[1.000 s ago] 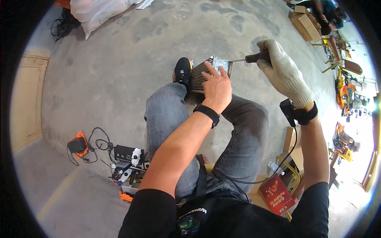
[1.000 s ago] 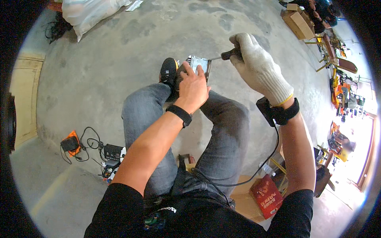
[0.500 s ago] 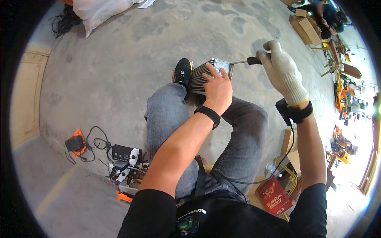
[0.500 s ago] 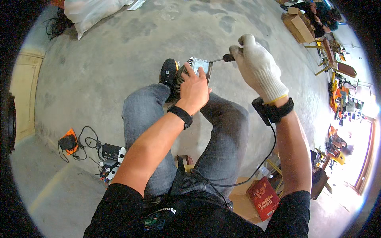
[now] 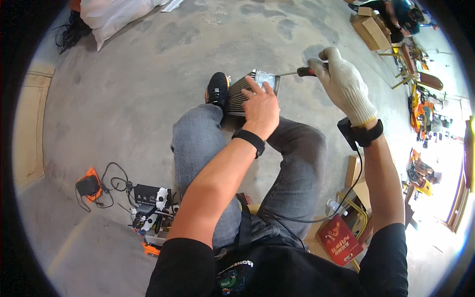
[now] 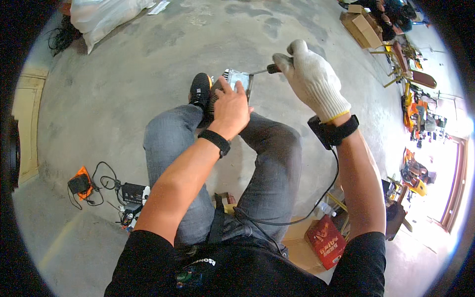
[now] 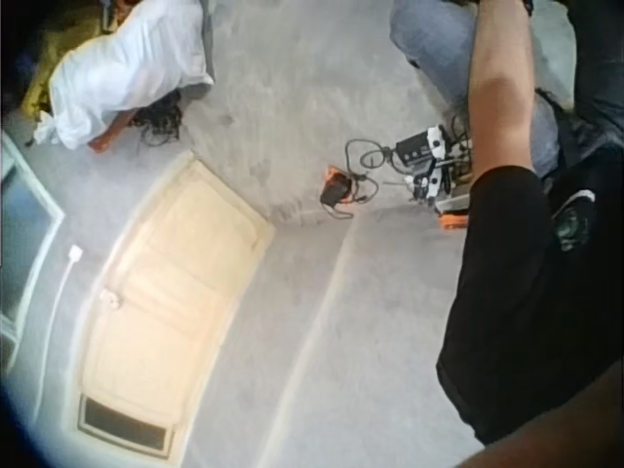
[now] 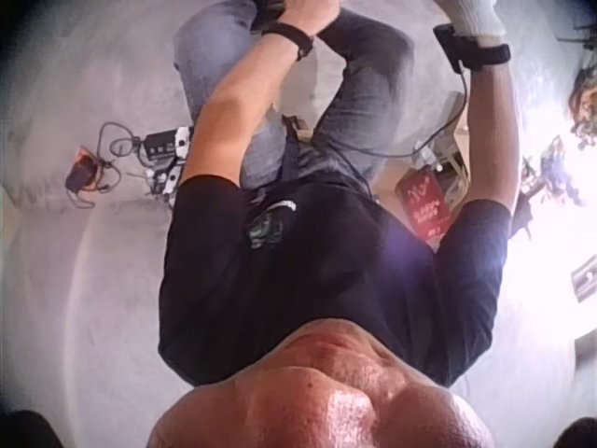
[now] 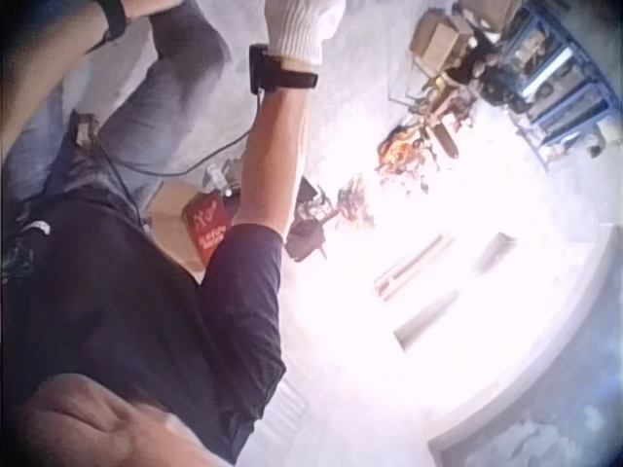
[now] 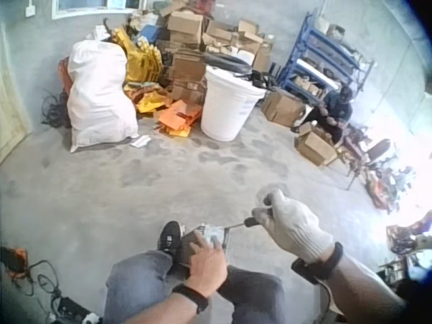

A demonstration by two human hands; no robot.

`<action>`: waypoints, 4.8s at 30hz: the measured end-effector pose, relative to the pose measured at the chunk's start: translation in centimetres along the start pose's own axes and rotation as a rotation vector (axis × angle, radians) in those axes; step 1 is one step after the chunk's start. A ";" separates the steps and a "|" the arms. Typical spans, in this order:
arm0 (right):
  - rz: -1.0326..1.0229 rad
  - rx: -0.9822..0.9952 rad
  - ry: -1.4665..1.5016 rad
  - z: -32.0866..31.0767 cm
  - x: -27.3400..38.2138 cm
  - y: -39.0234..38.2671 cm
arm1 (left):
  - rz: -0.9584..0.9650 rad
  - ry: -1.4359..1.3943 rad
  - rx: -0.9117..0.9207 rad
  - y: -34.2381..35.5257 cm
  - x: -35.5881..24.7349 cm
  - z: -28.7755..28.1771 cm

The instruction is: Repairing or disassembling an electronic power supply unit using a screwdriver.

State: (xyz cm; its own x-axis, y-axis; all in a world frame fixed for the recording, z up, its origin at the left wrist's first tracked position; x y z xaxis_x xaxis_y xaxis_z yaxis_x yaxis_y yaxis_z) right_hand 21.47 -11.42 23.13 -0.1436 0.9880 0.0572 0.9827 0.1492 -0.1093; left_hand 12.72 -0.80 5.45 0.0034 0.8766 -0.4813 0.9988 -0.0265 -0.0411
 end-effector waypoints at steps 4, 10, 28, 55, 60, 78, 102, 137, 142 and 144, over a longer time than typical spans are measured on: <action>-0.333 -0.118 0.177 -0.5 -1.4 -0.2 | 0.009 -0.044 0.006 0.0 -0.7 -1.0; -0.303 0.002 0.070 -0.7 -0.7 0.1 | 0.023 -0.040 -0.022 0.1 -1.0 -1.1; -0.149 0.045 0.066 -0.7 -1.0 0.1 | -0.009 -0.070 0.071 -0.1 -0.6 -1.0; -0.319 -0.024 0.157 -0.7 0.3 0.2 | 0.039 -0.027 0.070 -0.1 -0.4 -0.8; -0.258 -0.018 0.268 -0.7 -0.6 0.2 | 0.073 -0.045 0.005 0.3 -1.1 -1.0; 0.111 0.207 0.647 -4.4 -3.5 -11.5 | -0.006 -0.584 -0.213 -0.1 7.4 -8.8; 1.016 0.611 1.187 41.0 0.5 -15.9 | -0.281 -1.369 -0.123 -1.3 10.2 -11.4; 0.262 0.349 0.989 10.8 -2.0 -17.9 | -0.230 -1.184 -0.110 -4.1 8.0 -8.2; 0.336 0.301 1.084 4.4 -6.3 -21.3 | -0.371 -1.162 -0.045 -9.1 5.5 -5.9; 0.332 0.258 1.091 3.5 -7.2 -22.4 | -0.308 -1.261 0.017 -10.2 3.8 -4.5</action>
State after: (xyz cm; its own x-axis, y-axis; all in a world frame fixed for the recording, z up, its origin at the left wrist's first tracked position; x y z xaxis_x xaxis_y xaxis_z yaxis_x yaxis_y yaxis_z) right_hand 0.05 -21.78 21.72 0.4151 0.4400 0.7963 0.8826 0.0177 -0.4699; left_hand 2.79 4.96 8.02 -0.2826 -0.2065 -0.9368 0.9494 0.0795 -0.3039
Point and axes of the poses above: each hand's wrist, its own y-axis towards the middle knuckle, its own z-axis out of the palm, x = y × z, the point moved 4 cm from there along y, towards the middle knuckle, and after that the axes turned 10 degrees about z, right-handed, at the moved point
